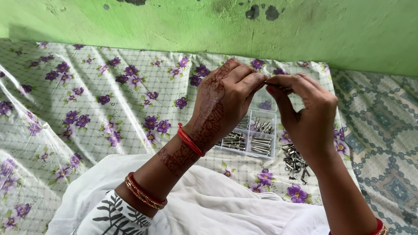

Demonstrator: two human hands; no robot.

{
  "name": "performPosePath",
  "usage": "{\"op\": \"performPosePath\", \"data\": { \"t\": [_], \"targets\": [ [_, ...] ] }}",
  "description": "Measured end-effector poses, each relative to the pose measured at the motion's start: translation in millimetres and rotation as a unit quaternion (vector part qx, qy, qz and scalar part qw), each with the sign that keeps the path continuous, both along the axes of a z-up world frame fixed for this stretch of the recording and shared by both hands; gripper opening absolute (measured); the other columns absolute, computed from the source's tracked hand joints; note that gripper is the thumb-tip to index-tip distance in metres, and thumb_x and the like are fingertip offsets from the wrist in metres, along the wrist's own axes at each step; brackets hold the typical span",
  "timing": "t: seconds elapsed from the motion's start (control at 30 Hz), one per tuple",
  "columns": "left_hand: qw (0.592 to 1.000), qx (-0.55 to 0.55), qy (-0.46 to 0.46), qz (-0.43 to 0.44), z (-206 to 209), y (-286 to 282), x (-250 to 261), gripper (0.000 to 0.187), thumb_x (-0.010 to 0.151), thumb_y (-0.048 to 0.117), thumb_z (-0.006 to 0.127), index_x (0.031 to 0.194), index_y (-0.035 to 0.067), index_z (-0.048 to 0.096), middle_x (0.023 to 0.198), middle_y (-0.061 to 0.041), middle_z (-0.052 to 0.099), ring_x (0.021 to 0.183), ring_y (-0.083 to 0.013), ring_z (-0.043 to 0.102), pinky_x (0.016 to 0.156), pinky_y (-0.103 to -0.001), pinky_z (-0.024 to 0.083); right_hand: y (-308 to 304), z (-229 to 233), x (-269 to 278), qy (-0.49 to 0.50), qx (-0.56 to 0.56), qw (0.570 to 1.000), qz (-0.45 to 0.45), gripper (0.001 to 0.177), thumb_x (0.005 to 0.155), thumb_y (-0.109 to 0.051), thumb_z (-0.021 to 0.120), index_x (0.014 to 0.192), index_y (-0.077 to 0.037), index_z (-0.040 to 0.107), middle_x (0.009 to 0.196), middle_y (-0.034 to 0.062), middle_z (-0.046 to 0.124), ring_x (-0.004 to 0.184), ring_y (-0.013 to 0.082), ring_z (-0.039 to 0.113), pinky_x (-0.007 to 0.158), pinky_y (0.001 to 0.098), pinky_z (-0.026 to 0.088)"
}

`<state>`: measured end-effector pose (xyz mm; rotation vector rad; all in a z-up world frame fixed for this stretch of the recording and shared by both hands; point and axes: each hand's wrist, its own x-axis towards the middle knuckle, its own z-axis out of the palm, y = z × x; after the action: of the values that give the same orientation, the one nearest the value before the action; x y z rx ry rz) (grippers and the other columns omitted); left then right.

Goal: The person sits on a bed and assembles small metal hardware components by hand. They pick up screws and nuts from a clear plastic organizer box and the surrounding fabric, then thread the nuts onto the screws. The assembled pieces are placed back into the box or on the bed.

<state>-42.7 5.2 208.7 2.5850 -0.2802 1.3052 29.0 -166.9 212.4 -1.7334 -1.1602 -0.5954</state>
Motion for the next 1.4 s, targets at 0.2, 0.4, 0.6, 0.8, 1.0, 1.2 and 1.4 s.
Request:
{"op": "performPosePath", "data": {
  "t": [0.2, 0.4, 0.6, 0.8, 1.0, 1.2, 1.4],
  "targets": [
    [0.998, -0.043, 0.038, -0.024, -5, -3, 2, 0.011, 0.095, 0.01, 0.074, 0.106, 0.006, 0.076, 0.098, -0.006, 0.068, 0.097, -0.0252, 0.066, 0.076, -0.038, 0.057, 1, -17, 7, 0.165, 0.093, 0.974, 0.125, 0.013, 0.102, -0.002, 0.071, 0.115, 0.003, 0.072, 0.11, 0.0116, 0.075, 0.104, 0.0135, 0.074, 0.092, 0.0259, 0.061],
    [1.0, -0.019, 0.007, -0.015, -13, 1, 4, 0.013, 0.092, 0.007, 0.075, 0.104, 0.005, 0.074, 0.102, -0.008, 0.067, 0.1, -0.0257, 0.066, 0.079, -0.038, 0.058, 7, -29, 14, 0.243, 0.027, 0.969, 0.028, 0.01, 0.099, -0.004, 0.074, 0.107, 0.003, 0.075, 0.093, 0.0084, 0.078, 0.087, 0.0113, 0.076, 0.077, 0.0234, 0.062],
    [1.0, -0.018, 0.014, -0.009, -10, -5, 5, 0.012, 0.091, 0.007, 0.076, 0.103, 0.004, 0.075, 0.1, -0.008, 0.067, 0.098, -0.0255, 0.066, 0.078, -0.038, 0.058, 2, -25, 10, 0.142, 0.091, 0.98, 0.108, 0.013, 0.099, -0.001, 0.074, 0.111, 0.005, 0.071, 0.109, 0.0125, 0.073, 0.101, 0.0134, 0.072, 0.092, 0.0249, 0.061],
    [0.999, -0.023, 0.018, -0.013, -9, -13, 0, 0.011, 0.092, 0.014, 0.077, 0.099, 0.006, 0.074, 0.096, -0.006, 0.067, 0.094, -0.0243, 0.065, 0.076, -0.037, 0.057, -8, -21, 6, 0.19, 0.014, 0.982, -0.003, 0.008, 0.098, -0.005, 0.077, 0.105, 0.0, 0.077, 0.091, 0.0088, 0.078, 0.082, 0.0125, 0.076, 0.074, 0.0257, 0.059],
    [0.997, -0.062, 0.046, -0.027, -18, -13, 0, 0.014, 0.093, 0.014, 0.077, 0.102, 0.004, 0.074, 0.097, -0.006, 0.067, 0.094, -0.0231, 0.066, 0.075, -0.036, 0.056, -7, -23, 9, 0.105, 0.046, 0.993, 0.034, 0.012, 0.098, -0.008, 0.074, 0.108, -0.001, 0.075, 0.099, 0.0086, 0.077, 0.093, 0.013, 0.076, 0.082, 0.0249, 0.06],
    [0.997, -0.057, 0.039, -0.018, -26, -5, 3, 0.014, 0.094, 0.014, 0.077, 0.103, 0.005, 0.073, 0.099, -0.006, 0.067, 0.095, -0.0231, 0.067, 0.077, -0.036, 0.056, 1, -29, 14, 0.171, 0.014, 0.985, 0.008, 0.008, 0.097, -0.006, 0.078, 0.104, -0.002, 0.077, 0.093, 0.0077, 0.079, 0.084, 0.0124, 0.077, 0.075, 0.0255, 0.06],
    [0.998, -0.057, 0.037, -0.013, -31, 1, 1, 0.016, 0.091, 0.011, 0.077, 0.105, 0.005, 0.072, 0.104, -0.006, 0.067, 0.099, -0.0236, 0.067, 0.08, -0.036, 0.057, 8, -34, 11, 0.126, 0.046, 0.988, 0.074, 0.011, 0.097, -0.007, 0.075, 0.107, 0.0, 0.074, 0.102, 0.009, 0.075, 0.094, 0.0131, 0.074, 0.085, 0.0262, 0.061]
  ]
}}
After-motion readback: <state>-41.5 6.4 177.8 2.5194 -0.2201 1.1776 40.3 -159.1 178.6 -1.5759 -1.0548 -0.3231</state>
